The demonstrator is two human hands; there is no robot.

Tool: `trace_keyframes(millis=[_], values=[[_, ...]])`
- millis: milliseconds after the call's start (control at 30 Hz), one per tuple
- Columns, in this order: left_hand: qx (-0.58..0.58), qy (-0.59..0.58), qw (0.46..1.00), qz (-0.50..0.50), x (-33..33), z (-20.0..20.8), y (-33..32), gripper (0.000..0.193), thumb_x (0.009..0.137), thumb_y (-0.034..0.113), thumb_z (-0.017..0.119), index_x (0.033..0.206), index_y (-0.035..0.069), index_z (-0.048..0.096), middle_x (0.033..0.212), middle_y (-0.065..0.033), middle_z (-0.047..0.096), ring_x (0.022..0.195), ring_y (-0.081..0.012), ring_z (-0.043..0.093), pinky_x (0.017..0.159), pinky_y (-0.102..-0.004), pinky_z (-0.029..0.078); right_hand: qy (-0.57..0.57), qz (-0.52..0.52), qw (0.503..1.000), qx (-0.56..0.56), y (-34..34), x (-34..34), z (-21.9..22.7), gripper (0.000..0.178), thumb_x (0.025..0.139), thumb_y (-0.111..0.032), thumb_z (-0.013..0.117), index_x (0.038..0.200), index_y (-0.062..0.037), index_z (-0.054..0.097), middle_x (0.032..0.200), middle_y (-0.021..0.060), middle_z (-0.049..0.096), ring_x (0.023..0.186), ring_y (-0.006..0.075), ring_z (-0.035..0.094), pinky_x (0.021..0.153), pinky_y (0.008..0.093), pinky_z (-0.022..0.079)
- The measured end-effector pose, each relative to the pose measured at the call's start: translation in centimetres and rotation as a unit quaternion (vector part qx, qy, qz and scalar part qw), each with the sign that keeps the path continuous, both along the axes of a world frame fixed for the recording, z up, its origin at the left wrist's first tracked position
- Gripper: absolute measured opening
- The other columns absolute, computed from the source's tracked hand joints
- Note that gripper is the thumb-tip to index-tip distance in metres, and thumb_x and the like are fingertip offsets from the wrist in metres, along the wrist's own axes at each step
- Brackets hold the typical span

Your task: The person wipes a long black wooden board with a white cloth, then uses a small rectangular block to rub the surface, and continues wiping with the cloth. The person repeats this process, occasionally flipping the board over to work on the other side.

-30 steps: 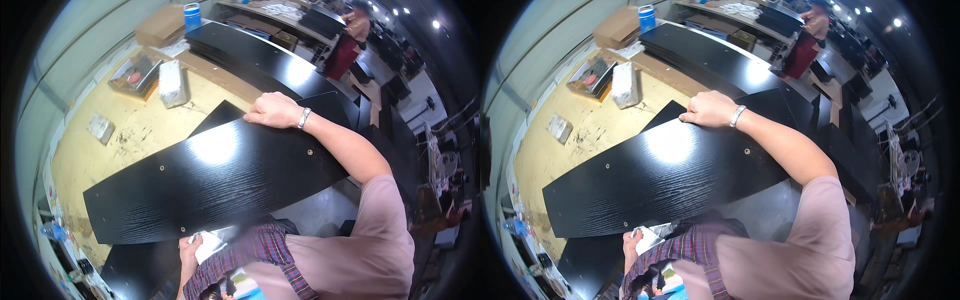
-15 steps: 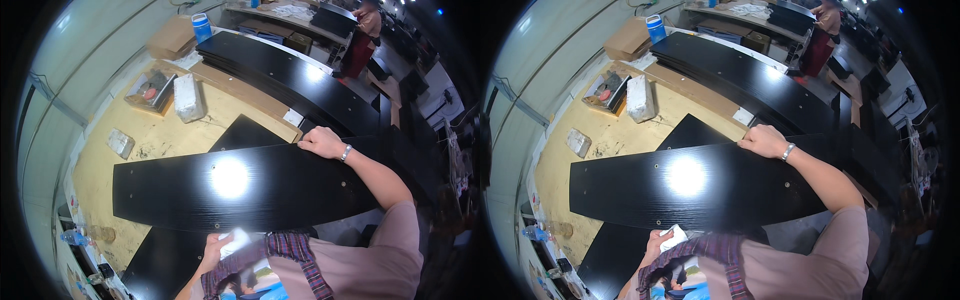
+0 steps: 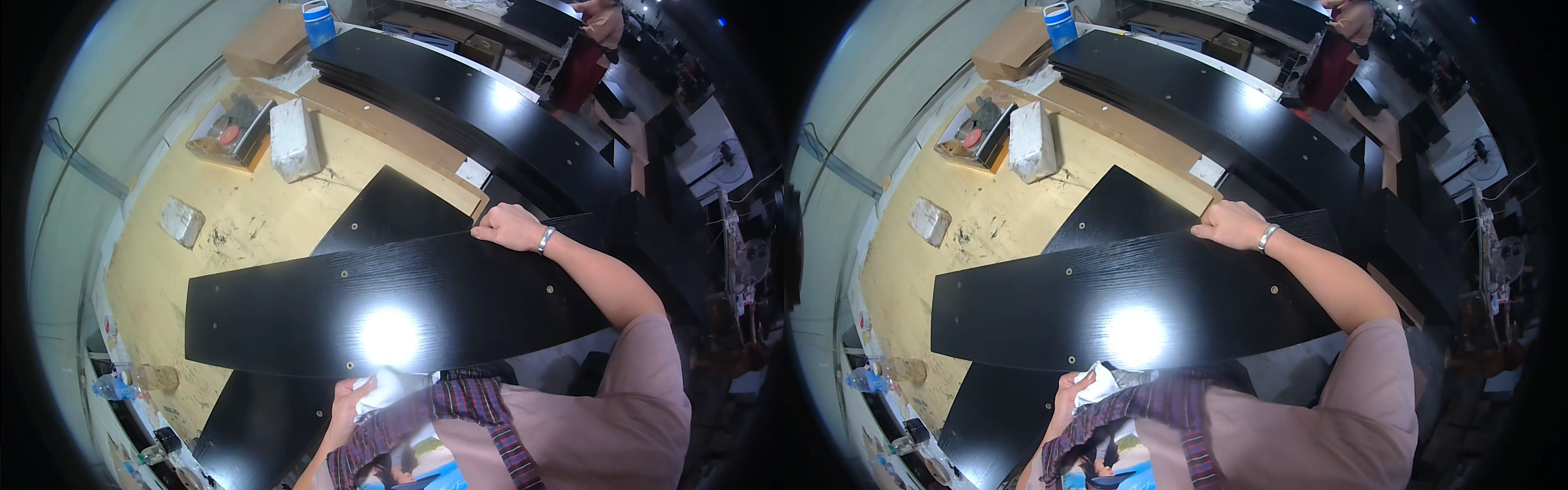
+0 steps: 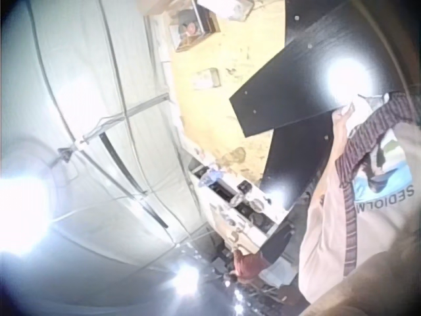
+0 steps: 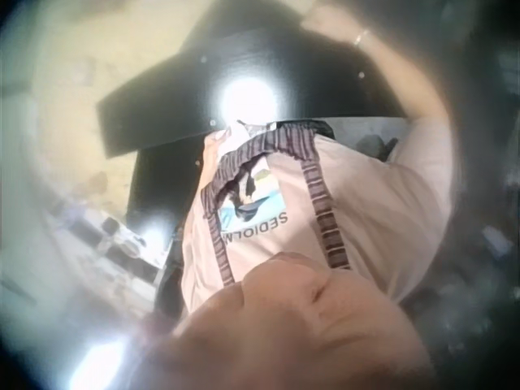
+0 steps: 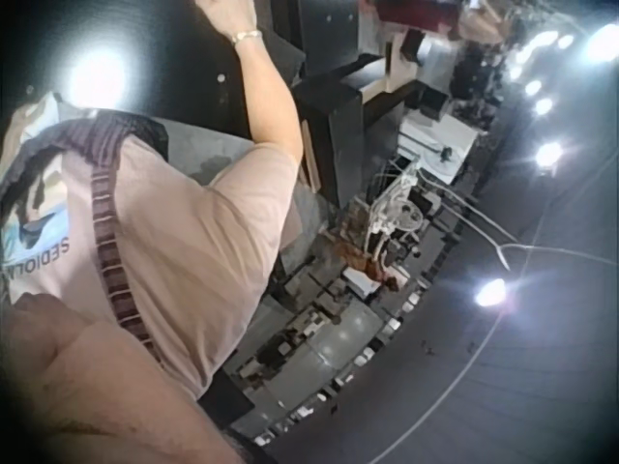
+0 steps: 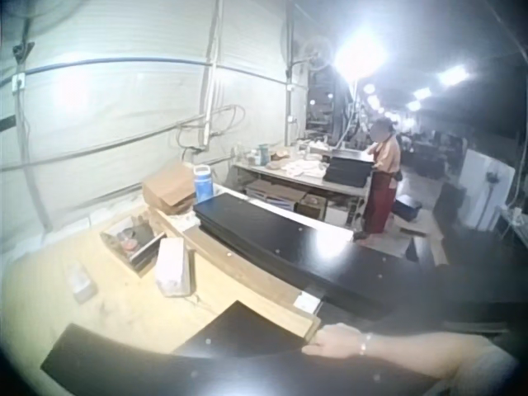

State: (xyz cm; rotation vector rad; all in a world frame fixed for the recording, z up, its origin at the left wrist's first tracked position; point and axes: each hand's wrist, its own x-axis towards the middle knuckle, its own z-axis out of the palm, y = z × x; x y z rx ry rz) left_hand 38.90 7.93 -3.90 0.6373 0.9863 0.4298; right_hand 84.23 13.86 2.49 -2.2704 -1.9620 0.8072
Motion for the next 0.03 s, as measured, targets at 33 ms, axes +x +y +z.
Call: trace_keyframes(millis=[33], values=[[0.008,-0.006,1.000,-0.008,-0.23,-0.16,-0.12,0.021,0.092,0.019,0.074,0.092,-0.002,0.075,0.082,-0.0054,0.074,0.068,-0.0094,0.067,0.064,-0.0236,0.049,-0.007,-0.006,1.000,-0.018,-0.10,-0.21,0.24,0.051,0.095,-0.048,0.059,0.075,-0.0023,0.071,0.075,0.0195,0.068,0.076,0.0374,0.068,0.073,0.0469,0.052]])
